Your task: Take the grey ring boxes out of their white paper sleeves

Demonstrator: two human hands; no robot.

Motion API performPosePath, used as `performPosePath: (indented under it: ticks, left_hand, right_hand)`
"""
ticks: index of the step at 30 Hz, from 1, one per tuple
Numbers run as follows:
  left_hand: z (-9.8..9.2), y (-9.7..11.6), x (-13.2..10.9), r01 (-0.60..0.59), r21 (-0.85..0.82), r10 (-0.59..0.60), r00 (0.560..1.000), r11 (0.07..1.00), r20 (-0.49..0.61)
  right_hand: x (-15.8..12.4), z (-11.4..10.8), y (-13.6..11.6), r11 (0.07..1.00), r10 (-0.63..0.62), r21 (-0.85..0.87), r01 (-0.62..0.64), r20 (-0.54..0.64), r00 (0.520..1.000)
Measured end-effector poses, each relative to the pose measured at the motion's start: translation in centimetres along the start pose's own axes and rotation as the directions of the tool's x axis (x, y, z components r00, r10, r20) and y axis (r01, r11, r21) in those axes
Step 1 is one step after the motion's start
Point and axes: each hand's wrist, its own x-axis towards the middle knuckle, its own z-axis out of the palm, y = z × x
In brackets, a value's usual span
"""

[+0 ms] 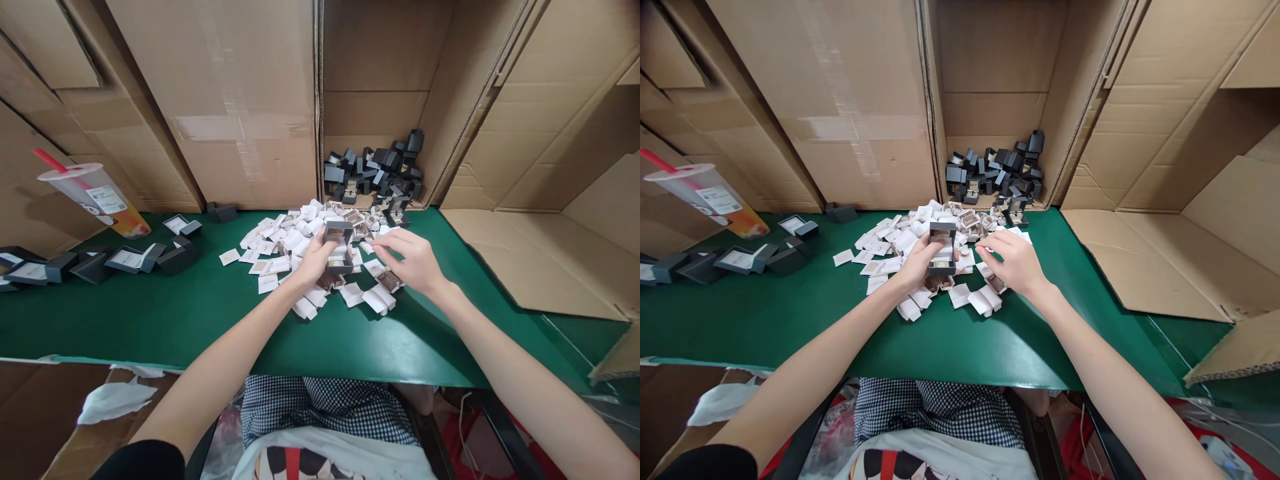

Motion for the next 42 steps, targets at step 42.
performPosePath:
  ticks: [42]
  left_hand:
    - [-0.1,0.5,-0.7,0.141,0.056,-0.15,0.965,0.988,0.214]
  right_hand:
    - [0.6,-0.1,-0.2,0.494,0.632,0.741,-0.454,0.053,0.773]
